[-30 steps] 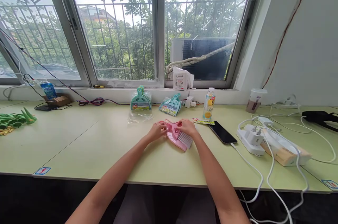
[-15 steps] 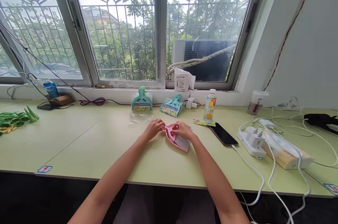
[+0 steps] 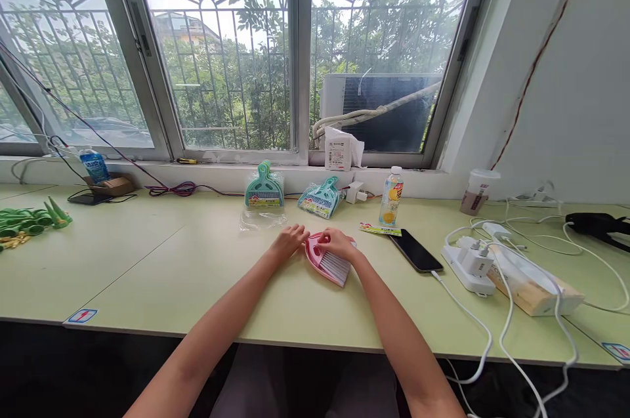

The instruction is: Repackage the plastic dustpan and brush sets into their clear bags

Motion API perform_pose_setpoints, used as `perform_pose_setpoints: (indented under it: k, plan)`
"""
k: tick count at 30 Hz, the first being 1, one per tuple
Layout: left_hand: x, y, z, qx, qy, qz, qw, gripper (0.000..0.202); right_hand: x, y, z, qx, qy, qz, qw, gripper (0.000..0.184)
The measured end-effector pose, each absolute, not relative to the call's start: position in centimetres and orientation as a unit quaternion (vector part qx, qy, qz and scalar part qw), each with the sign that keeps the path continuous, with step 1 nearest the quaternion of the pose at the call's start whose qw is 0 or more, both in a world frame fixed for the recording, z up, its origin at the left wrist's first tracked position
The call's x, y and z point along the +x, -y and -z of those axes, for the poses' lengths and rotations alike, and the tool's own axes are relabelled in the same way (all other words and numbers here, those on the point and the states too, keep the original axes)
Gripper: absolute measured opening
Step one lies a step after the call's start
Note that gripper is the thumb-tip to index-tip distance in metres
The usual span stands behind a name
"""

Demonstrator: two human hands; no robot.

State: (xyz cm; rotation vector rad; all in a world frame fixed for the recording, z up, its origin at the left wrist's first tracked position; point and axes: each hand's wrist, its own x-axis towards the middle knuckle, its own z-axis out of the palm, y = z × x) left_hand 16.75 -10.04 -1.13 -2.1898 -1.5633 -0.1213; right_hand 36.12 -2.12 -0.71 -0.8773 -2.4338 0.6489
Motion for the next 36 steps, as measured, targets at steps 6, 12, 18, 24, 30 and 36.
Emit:
perform_pose_setpoints:
  k: [6,12,18,24,30,36]
  plan:
    - [16.3,9.9,1.5,-0.819,0.519,0.039,0.242,0.016,36.3,2.1,0.7,-0.32,0.887,-0.237,0.235,0.018]
    - [16.6,9.9,1.5,-0.814,0.538,-0.001,0.22,0.021,36.7,2.4,0.1,-0.304,0.885,-0.268,0.23,0.021]
    - [16.9,9.9,1.4,-0.816,0.536,-0.013,0.217,0.022,36.9,2.3,0.1,-0.301,0.882,-0.28,0.23,0.02]
    - [16.9,10.5,1.1,-0.84,0.475,-0.003,0.263,0.026,37.0,1.8,0.6,-0.325,0.88,-0.269,0.219,0.017]
    - [17.5,10.5,1.3,-0.856,0.452,0.009,0.252,0.025,37.1,1.2,1.0,-0.308,0.882,-0.277,0.225,0.018]
    - [17.7,10.2,1.3,-0.841,0.503,0.001,0.198,0.032,37.0,1.0,1.0,-0.307,0.89,-0.258,0.219,0.015]
